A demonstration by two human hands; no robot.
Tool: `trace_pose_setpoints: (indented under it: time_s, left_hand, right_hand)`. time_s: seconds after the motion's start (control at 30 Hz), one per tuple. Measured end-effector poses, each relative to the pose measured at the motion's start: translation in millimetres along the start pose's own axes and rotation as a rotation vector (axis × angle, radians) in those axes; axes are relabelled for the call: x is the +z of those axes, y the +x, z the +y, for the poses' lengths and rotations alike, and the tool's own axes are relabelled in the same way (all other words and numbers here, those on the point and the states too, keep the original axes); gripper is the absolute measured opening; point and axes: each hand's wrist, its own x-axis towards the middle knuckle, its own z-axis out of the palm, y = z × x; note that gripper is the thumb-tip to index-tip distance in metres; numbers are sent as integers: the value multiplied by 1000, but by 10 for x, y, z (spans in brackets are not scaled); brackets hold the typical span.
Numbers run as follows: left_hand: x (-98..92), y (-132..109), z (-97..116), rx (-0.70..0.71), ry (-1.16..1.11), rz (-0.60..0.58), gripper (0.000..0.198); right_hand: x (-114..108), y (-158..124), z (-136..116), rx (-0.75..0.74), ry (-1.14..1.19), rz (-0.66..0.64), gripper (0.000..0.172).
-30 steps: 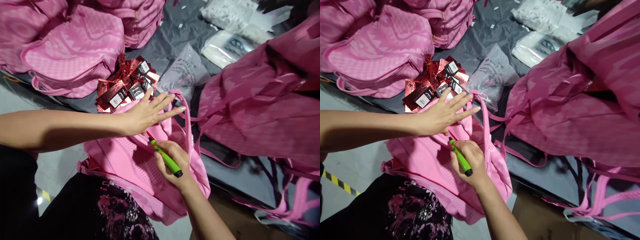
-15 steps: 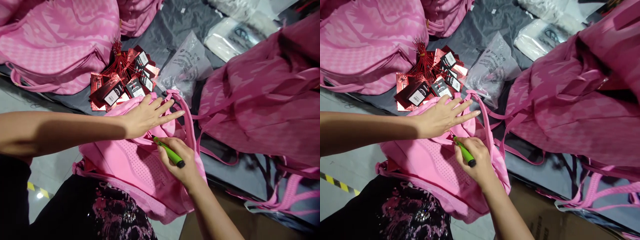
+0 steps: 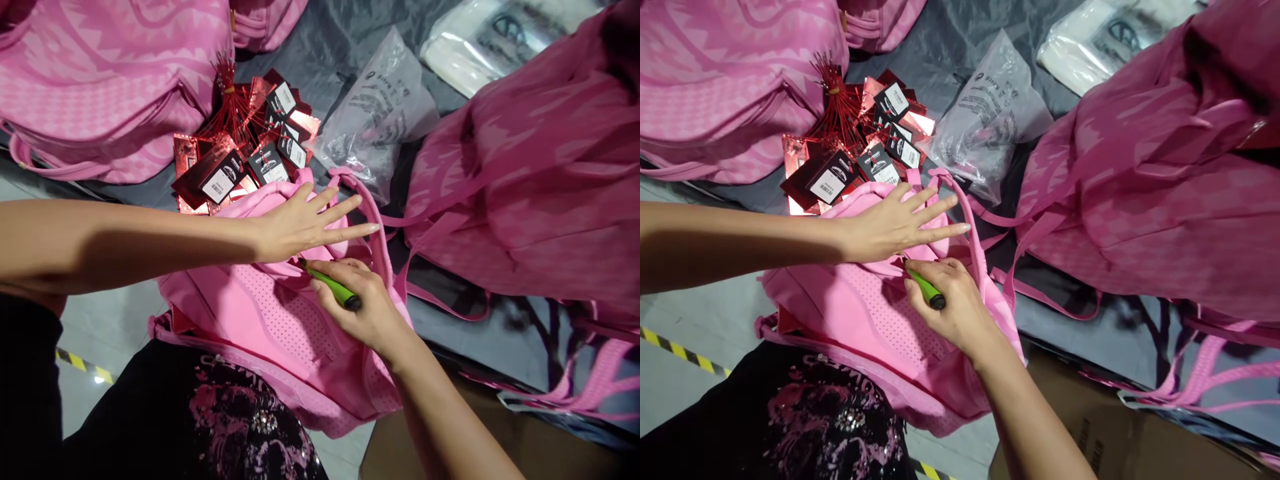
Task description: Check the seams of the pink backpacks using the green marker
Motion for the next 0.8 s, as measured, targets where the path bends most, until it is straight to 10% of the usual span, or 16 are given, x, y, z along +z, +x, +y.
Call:
trace_pose_setpoints:
  time_s: [0.23,0.8]
  left_hand:
    - [-86,-21,71,-264,0,-57,86]
    - [-90,92,-36,-270,-96,-161,100]
  right_hand:
    - [-49,-30,21,-22,48,10,24]
    - [-72,186,114,-43,35,-55,17]
